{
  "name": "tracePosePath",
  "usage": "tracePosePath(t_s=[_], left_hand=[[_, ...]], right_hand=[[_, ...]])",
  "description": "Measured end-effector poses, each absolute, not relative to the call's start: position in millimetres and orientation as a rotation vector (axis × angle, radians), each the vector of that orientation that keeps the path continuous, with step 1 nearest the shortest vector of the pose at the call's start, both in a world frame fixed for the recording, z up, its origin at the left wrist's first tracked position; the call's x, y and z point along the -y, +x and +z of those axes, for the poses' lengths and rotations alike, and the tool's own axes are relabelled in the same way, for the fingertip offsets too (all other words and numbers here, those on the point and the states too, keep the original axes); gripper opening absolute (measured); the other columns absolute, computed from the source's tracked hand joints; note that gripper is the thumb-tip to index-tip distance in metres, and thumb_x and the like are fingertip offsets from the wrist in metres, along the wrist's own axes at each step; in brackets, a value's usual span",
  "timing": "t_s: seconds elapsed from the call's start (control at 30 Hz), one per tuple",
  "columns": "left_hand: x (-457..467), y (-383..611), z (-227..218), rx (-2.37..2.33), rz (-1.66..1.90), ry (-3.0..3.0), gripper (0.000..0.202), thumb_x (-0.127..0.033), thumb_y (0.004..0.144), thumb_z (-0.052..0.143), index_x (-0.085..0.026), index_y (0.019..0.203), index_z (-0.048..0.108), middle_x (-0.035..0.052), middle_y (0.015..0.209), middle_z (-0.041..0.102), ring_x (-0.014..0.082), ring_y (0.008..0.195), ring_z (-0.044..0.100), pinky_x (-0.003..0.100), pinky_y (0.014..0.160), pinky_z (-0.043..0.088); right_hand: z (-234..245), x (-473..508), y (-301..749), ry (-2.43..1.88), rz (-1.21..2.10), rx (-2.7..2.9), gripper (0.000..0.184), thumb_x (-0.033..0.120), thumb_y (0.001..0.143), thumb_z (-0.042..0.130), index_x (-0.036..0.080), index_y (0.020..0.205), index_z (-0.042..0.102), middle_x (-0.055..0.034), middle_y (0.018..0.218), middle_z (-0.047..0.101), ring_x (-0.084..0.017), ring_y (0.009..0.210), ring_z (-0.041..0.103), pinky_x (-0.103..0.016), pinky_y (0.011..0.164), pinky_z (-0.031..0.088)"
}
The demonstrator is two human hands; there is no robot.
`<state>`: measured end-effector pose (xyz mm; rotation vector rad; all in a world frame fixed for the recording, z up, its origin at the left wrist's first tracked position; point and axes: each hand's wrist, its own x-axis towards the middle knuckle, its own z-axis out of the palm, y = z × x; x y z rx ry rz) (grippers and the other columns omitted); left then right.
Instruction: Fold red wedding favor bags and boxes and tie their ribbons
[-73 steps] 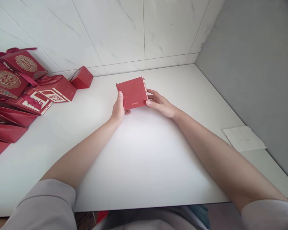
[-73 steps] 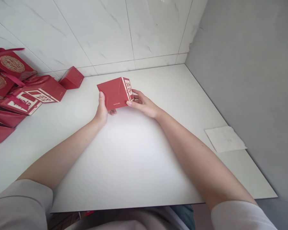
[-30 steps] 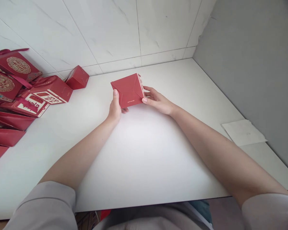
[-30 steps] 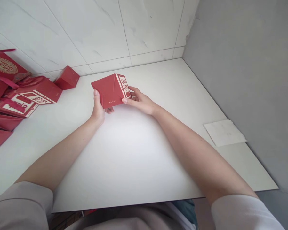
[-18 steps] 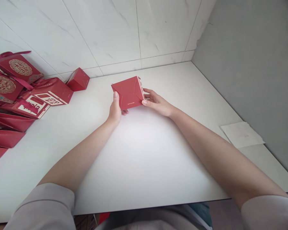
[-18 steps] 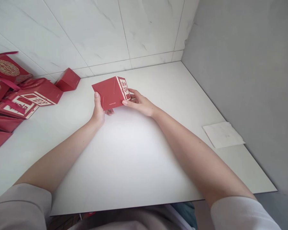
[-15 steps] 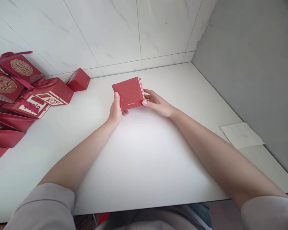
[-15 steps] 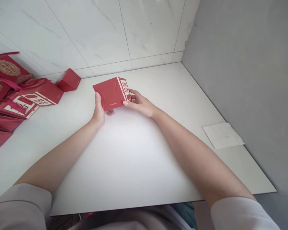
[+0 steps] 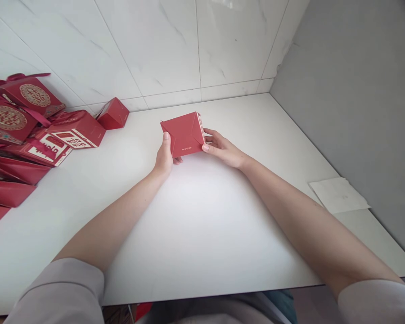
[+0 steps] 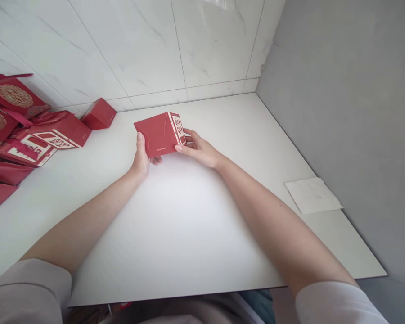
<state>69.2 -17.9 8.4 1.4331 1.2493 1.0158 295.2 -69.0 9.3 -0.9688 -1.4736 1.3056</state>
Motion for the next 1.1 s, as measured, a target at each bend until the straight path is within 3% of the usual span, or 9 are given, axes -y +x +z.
tracePosePath(t_s=[0.2,0.5,0.73,1.1], left_hand=[[18,70,10,-1.265,1.013,1.421,0.090,-0.099,0.083,0.029,-0.019,0.092,0.070,0.0043,0.055,0.061,0.0182,0.051,0.061,0.027,0.045,0.042],[18,69,9,-1.245,1.029,1.421,0.089,-0.099,0.083,0.030,-0.019,0.091,0.069,0.0037,0.056,0.061,0.0175,0.050,0.060,0.027,0.045,0.042],[21,64,9,-1.292,0.992,1.417,0.089,-0.101,0.080,0.030,-0.019,0.078,0.064,0.0056,0.056,0.062,0.0180,0.053,0.062,0.027,0.046,0.046],[30,54,1,-1.217,0.957,1.423,0.082,-0.093,0.087,0.034,-0.021,0.106,0.067,0.0031,0.067,0.069,0.0180,0.058,0.064,0.029,0.053,0.050]], right_hand=[[7,67,297,-0.982,1.306,1.486,0.101,0.071,0.084,0.079,0.023,0.161,0.034,-0.0196,0.163,0.051,-0.035,0.148,0.052,-0.061,0.125,0.038],[1,63,295,-0.990,1.306,1.454,0.112,0.077,0.078,0.080,0.022,0.163,0.033,-0.0204,0.161,0.050,-0.035,0.140,0.057,-0.057,0.123,0.041],[-6,64,290,-0.985,1.282,1.428,0.107,0.077,0.079,0.079,0.027,0.163,0.036,-0.0183,0.156,0.053,-0.032,0.126,0.065,-0.057,0.116,0.047],[-5,76,290,-0.947,1.331,1.397,0.093,0.066,0.085,0.080,0.031,0.160,0.038,-0.0156,0.156,0.052,-0.031,0.123,0.065,-0.056,0.112,0.050]])
